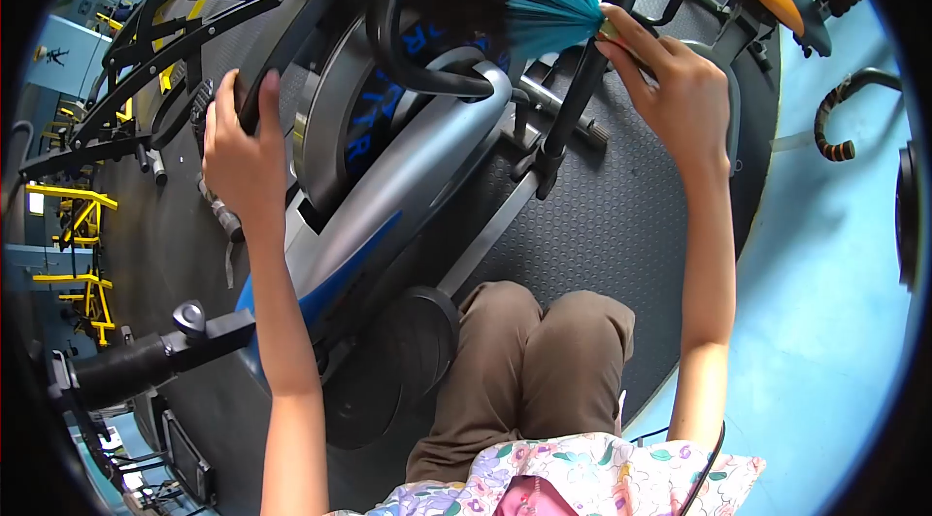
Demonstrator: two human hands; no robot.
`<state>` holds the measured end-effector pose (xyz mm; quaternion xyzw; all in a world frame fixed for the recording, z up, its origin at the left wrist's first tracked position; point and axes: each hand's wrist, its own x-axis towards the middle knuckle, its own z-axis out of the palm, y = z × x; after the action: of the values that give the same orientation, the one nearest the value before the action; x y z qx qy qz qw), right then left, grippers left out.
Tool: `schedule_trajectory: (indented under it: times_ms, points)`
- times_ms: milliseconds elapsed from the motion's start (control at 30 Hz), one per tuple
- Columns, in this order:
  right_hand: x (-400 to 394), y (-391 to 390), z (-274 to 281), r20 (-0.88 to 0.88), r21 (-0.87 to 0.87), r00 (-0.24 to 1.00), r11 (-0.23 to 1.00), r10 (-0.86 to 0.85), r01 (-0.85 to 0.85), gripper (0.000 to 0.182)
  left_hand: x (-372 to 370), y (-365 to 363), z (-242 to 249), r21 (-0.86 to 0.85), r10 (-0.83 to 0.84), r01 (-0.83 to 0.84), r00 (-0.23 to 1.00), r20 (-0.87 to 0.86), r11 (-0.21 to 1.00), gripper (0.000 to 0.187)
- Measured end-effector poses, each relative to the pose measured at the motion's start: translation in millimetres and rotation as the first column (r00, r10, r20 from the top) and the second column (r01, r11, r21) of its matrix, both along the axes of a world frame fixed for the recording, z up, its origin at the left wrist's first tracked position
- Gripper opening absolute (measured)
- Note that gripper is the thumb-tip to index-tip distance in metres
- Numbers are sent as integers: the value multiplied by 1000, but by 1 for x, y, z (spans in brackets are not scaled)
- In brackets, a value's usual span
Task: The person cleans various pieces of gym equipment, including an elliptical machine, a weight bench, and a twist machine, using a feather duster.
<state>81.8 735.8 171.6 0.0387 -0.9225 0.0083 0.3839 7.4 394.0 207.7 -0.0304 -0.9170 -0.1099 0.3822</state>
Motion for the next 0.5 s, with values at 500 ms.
schedule_trajectory:
  times_ms: [500]
  points:
    - [92,35,-35,307,-585,948,803,86,117,31,2,2,0,-101,80,-92,990,-114,991,51]
